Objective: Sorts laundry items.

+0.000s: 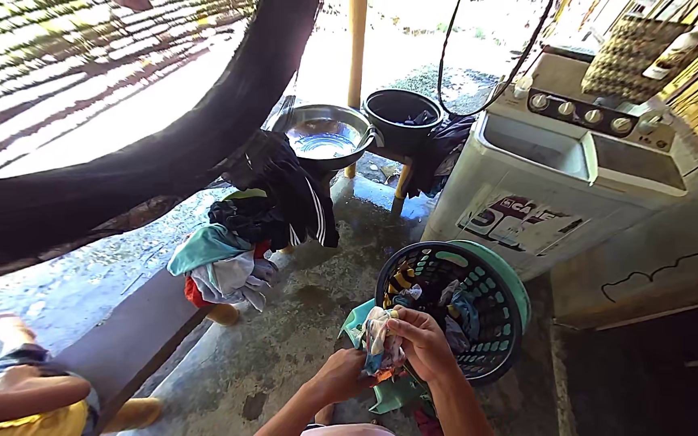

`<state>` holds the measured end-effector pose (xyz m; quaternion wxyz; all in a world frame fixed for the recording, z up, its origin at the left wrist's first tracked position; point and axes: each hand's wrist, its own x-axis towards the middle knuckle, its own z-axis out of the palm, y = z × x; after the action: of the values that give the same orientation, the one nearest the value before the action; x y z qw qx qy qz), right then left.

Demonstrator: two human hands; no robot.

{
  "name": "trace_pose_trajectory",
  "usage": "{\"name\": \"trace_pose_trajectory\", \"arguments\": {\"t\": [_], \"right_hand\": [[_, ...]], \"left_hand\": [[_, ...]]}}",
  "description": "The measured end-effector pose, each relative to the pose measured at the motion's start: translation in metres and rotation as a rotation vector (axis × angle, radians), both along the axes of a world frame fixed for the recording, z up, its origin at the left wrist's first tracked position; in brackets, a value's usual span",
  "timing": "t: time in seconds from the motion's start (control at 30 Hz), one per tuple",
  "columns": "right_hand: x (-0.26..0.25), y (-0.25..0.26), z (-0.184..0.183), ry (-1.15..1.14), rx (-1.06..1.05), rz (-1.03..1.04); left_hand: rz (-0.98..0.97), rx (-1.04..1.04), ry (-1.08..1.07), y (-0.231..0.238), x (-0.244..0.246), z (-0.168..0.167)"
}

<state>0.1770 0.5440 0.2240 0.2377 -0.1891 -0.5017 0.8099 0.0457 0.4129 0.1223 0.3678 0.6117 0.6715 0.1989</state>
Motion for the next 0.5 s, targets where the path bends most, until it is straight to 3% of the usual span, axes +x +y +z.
{"name": "trace_pose_trajectory", "arguments": {"t": [0.07,0.13,0.23,0.37,0.5], "right_hand": [[0.003,0.006,0.003,0.005,0.049,-0.053],[0.007,0.016,0.0,-0.04,0.159,-0.066],[0.014,0.026,-0.008,-0.273,0.462,-0.002],[0.021,0.025,-0.017,-0.34,0.459,0.062],[0.029,0.019,-0.03,-0.231,0.452,0.217]], "left_hand": [[-0.101,-0.131,0.13,-0.003,0.001,-0.006],[-0.128,-0.134,0.089,-0.011,-0.003,0.01],[0.037,0.082,-0.313,-0.024,-0.018,0.045],[0.299,0.214,-1.016,-0.031,-0.04,0.077],[0.345,0.247,-1.168,-0.035,-0.044,0.088]]}}
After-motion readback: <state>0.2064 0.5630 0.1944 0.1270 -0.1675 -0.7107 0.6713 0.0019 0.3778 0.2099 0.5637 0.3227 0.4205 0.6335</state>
